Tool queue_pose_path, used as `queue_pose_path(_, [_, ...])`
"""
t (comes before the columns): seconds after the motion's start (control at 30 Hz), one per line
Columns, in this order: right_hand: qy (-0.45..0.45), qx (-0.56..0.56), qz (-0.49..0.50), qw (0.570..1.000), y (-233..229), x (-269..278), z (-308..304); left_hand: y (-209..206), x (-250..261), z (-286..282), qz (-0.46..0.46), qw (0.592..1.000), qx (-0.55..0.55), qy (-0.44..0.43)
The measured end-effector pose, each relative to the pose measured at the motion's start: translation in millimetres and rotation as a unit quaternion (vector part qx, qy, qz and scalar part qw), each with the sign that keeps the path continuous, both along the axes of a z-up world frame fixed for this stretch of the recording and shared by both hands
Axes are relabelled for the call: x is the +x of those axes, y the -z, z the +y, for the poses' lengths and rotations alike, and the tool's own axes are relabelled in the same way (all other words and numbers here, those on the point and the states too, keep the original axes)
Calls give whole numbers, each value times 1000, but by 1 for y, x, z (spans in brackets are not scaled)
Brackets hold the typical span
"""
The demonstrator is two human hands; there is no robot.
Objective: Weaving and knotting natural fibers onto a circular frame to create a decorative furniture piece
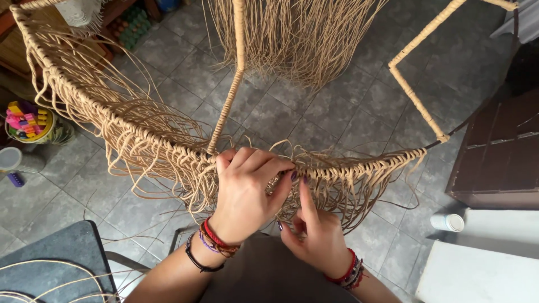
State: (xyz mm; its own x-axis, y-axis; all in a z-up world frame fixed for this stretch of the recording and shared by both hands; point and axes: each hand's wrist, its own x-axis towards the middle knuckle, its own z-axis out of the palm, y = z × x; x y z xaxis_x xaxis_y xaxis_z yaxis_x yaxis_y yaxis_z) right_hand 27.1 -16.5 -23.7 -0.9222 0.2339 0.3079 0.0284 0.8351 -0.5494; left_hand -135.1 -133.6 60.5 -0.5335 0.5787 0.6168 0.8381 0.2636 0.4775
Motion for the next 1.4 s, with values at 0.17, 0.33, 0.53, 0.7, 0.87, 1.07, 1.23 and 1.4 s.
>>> queue_pose_path(0.17, [-3,-9,1,1000,-10,-1,-1,-3,1,-1,3,1000,-7,-6])
queue_pose_path(0.33, [18,-24,20,999,-18,2,-1,-5,0,-2,0,1000,-2,-2])
queue_pose_path(0.53, [9,-30,16,999,-20,4,-1,-3,-2,-3,-9,1000,-7,-4])
queue_pose_path(0.7, [42,-55,12,998,-26,6,-1,-3,-3,-5,-4,1000,-10,-3])
queue_pose_path(0.87, [44,-60,15,997,-24,7,0,-3,-5,-7,-9,1000,-14,2])
queue_pose_path(1.07, [49,-71,25,996,-22,8,1,-6,-2,-6,-13,1000,-18,-3])
queue_pose_path(1.23, [33,-91,22,995,-12,8,5,-19,14,12,13,1000,-3,23])
queue_pose_path(1.4, [15,-85,34,996,-16,3,8,-15,20,27,14,1000,-18,0])
